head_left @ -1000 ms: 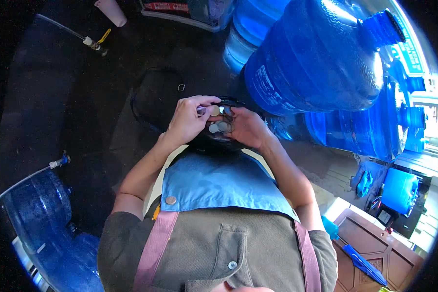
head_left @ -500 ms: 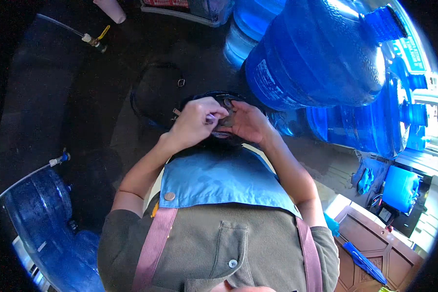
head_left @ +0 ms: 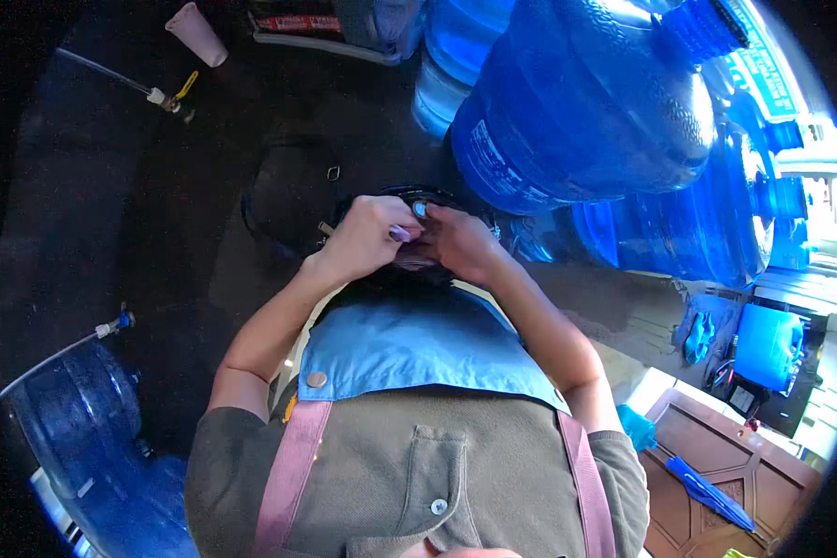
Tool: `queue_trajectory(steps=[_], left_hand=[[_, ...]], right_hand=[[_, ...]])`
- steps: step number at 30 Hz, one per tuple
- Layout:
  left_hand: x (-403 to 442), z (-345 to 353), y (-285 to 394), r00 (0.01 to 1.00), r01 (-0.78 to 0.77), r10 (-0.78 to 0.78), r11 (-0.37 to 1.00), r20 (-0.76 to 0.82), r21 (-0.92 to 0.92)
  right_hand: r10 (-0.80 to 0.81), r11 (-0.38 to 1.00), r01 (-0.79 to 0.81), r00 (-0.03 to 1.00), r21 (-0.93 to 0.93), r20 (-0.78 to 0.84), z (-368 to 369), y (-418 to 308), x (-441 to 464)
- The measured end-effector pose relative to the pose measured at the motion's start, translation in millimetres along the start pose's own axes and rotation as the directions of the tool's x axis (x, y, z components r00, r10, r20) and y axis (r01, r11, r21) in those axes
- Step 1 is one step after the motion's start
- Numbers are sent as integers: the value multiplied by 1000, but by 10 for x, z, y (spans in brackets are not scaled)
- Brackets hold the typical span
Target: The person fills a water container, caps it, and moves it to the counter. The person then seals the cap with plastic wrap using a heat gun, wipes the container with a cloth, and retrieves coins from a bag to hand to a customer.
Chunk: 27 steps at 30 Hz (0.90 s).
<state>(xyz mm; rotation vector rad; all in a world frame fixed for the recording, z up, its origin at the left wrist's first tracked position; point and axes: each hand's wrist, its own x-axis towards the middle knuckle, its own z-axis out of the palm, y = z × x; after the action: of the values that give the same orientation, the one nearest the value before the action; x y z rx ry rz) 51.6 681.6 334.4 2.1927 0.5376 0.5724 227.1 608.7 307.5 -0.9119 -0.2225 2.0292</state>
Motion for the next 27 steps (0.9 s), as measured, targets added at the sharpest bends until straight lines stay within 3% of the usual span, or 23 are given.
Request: queue_trajectory(steps=[1, 2, 3, 4, 7, 10, 13, 14, 15, 16, 19, 20, 22, 27], left_hand=[[-10, -56, 36, 996, 82, -85, 994, -32, -75], [-32, -109, 54, 984, 161, -171, 975, -58, -151], [-59, -163, 55, 963, 236, -259, 944, -77, -229], [-90, -232, 29, 952, 287, -302, 934, -44, -214], [-131, -264, 7, 918, 383, -397, 869, 21, -313], [-153, -202, -69, 867, 476, -496, 803, 40, -358], [-135, -190, 1, 898, 389, -439, 814, -18, -432], [-133, -186, 34, 901, 395, -433, 818, 3, -418], [-133, -186, 69, 904, 399, -426, 824, 26, -402], [-126, -179, 103, 908, 402, -417, 831, 49, -385], [-58, -49, 267, 944, 248, -298, 924, -140, -290], [-41, -89, 325, 949, 284, -310, 923, -64, -259], [-28, -81, 329, 971, 214, -231, 951, -55, -223], [-36, -181, 425, 985, 171, -168, 974, 32, -151]], right_hand=[[-32, 997, 29, 999, -70, -39, 80, -32, -45], [-68, 864, 41, 997, -502, -36, 116, -86, -73], [-101, 554, 40, 995, -831, -19, 127, -148, -108], [-121, 131, 26, 993, -991, 10, 129, -179, -121], [-441, -387, 244, 798, -889, 411, 23, 124, -82], [-437, -380, 221, 813, -898, 385, 150, 122, -174], [-440, 163, 327, 868, -931, 228, 130, -23, -215], [-394, 530, 349, 908, -773, 139, 158, -49, -225], [-317, 813, 313, 945, -492, 77, 193, -71, -237], [-221, 965, 226, 974, -131, 51, 211, -85, -241], [-164, 979, 146, 980, 143, 117, 90, -15, -189], [-171, 975, 156, 981, 156, 92, 53, 21, -169], [-184, 968, 174, 982, 182, 42, 21, 76, -134], [-189, 980, 190, 982, 56, -26, 106, 105, -156]])
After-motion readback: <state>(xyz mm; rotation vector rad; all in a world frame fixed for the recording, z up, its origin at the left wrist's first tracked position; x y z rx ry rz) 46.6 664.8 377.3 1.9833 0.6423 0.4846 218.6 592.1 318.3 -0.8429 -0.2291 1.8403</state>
